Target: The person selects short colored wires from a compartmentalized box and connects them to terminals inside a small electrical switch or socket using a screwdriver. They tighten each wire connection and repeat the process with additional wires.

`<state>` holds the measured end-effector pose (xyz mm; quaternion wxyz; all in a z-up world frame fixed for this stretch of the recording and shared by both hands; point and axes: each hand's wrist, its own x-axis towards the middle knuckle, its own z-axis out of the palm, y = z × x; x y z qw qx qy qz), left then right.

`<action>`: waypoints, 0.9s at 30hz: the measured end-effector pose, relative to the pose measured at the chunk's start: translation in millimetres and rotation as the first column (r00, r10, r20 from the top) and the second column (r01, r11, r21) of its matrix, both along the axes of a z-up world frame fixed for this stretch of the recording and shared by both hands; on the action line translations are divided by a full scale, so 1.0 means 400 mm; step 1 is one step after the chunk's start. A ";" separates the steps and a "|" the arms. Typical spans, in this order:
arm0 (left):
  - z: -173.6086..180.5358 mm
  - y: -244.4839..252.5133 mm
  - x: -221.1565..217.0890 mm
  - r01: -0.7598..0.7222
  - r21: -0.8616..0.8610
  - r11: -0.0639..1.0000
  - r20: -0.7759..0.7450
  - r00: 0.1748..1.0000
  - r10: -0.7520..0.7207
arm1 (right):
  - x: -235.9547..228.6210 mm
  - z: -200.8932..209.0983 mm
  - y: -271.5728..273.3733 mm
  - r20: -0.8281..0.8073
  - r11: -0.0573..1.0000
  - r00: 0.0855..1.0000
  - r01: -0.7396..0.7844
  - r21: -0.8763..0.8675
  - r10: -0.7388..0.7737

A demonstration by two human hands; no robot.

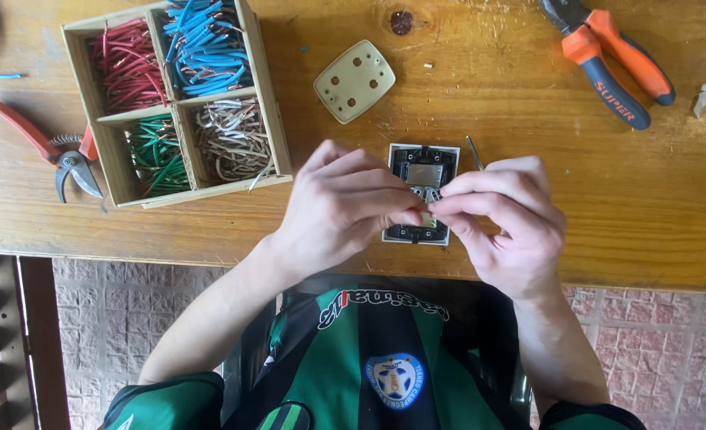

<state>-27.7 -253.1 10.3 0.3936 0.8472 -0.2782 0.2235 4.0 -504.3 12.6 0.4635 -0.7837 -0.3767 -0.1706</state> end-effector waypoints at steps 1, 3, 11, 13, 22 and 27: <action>-0.005 -0.003 -0.003 0.069 -0.159 0.985 -0.193 0.976 -0.100 | -0.001 0.003 -0.002 0.001 1.000 1.000 -0.011 0.015 0.011; 0.011 -0.017 -0.005 0.140 -0.410 0.901 -0.339 0.894 -0.293 | -0.002 -0.003 -0.003 0.031 0.999 0.999 -0.013 0.033 0.012; 0.019 -0.016 -0.017 -0.061 -0.628 0.776 -0.669 0.551 -0.499 | 0.038 0.001 0.023 0.352 0.995 0.932 0.062 0.082 -0.087; 0.018 -0.019 -0.022 -0.160 -0.679 0.717 -0.691 0.468 -0.550 | 0.038 -0.004 0.015 0.542 0.995 0.838 0.096 -0.026 -0.067; 0.052 -0.018 -0.006 -0.078 -0.214 0.974 -0.586 0.808 -0.064 | 0.035 -0.028 0.010 0.243 0.997 0.968 0.056 0.050 -0.066; 0.032 -0.006 -0.020 -0.053 -0.066 0.996 -0.440 0.898 0.019 | 0.031 -0.059 0.004 0.333 0.995 0.938 0.097 0.017 -0.097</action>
